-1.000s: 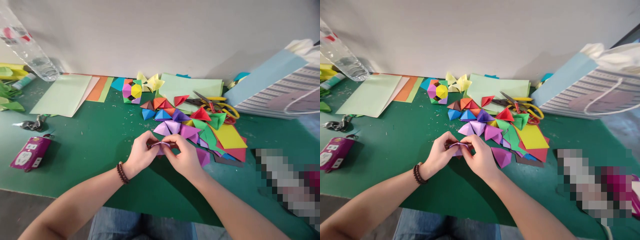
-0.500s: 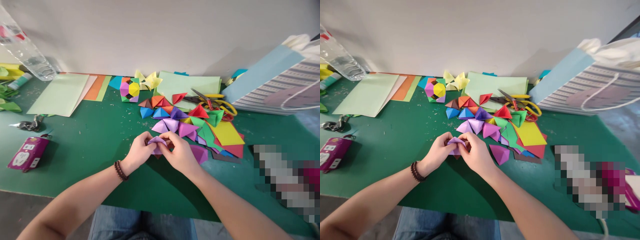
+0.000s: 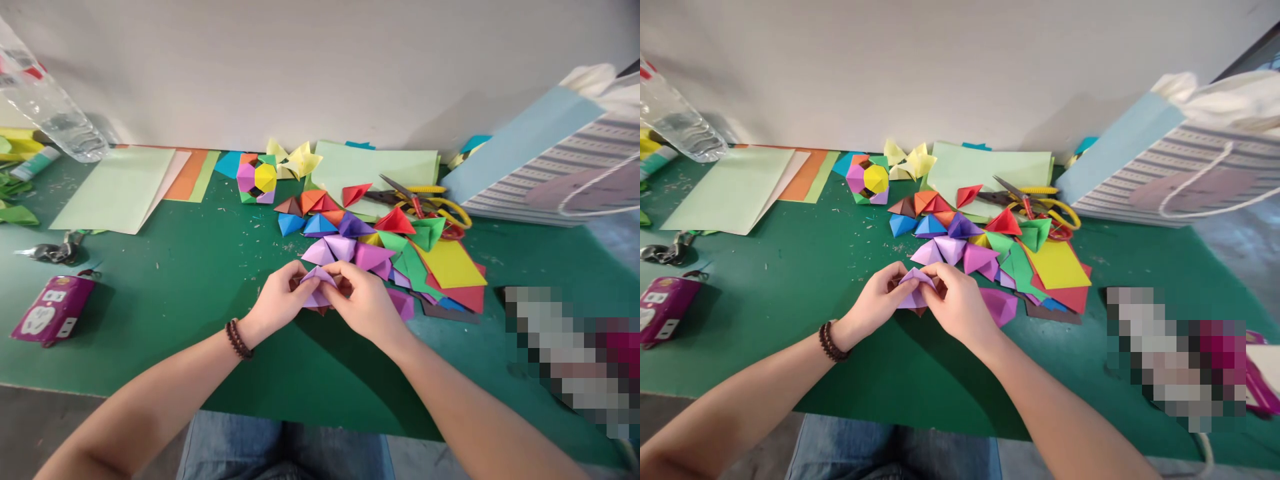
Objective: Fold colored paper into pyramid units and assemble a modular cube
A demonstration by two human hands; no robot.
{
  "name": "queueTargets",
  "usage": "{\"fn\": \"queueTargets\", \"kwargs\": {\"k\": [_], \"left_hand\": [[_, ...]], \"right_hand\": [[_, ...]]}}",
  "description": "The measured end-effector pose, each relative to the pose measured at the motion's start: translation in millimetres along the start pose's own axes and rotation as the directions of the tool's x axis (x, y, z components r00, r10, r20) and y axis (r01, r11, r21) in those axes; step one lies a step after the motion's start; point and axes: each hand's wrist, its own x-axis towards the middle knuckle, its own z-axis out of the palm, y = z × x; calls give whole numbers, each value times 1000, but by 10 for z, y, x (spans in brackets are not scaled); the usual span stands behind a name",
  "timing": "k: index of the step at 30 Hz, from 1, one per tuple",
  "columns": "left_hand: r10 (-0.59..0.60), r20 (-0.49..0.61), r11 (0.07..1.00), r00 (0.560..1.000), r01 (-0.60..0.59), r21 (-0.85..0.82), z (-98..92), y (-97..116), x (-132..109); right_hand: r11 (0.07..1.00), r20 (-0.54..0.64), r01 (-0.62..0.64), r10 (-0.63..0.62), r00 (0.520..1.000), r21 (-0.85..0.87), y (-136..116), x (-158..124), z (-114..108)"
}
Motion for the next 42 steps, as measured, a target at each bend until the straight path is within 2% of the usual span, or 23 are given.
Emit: {"fn": "queueTargets", "kwargs": {"k": [4, 9, 11, 13, 15, 17, 22, 28, 34, 38, 42], "left_hand": [[96, -45, 983, 994, -88, 161, -3, 14, -6], [106, -59, 981, 993, -94, 172, 4, 20, -16], [68, -42, 994, 997, -65, 83, 9, 24, -18], [0, 19, 994, 1000, 2, -110, 15, 30, -16], [-53, 78, 947, 996, 75, -312, 18, 33, -10], [-76, 96, 895, 993, 110, -433, 18, 34, -2], [-65, 126, 855, 990, 120, -505, 10, 27, 11], [-45, 129, 813, 991, 111, -572, 3, 38, 18], [-122, 105, 822, 987, 160, -547, -46, 36, 46], [-176, 244, 780, 954, 286, -557, -75, 25, 66], [-171, 336, 810, 926, 326, -488, -68, -7, 88]], "right_hand": [[1000, -42, -8, 8, 999, 0, 13, -1, 2], [999, -66, -14, 11, 998, -46, 14, 12, -7], [1000, -54, -17, 16, 998, -19, 22, 12, -16], [1000, -40, -13, 14, 999, 26, 42, 12, -23], [999, -41, 23, -21, 999, 45, 68, 13, -27], [996, -76, 93, -92, 993, 4, 90, 19, -28], [946, -221, 254, -296, 929, -199, 94, 46, -51], [923, -259, 300, -359, 897, -240, 65, 44, -87], [934, -238, 292, -337, 911, -205, 62, 26, -102], [911, -125, 362, -390, 912, -198, 23, 12, -117], [903, -53, 362, -383, 922, -230, 12, -2, -87]]}}
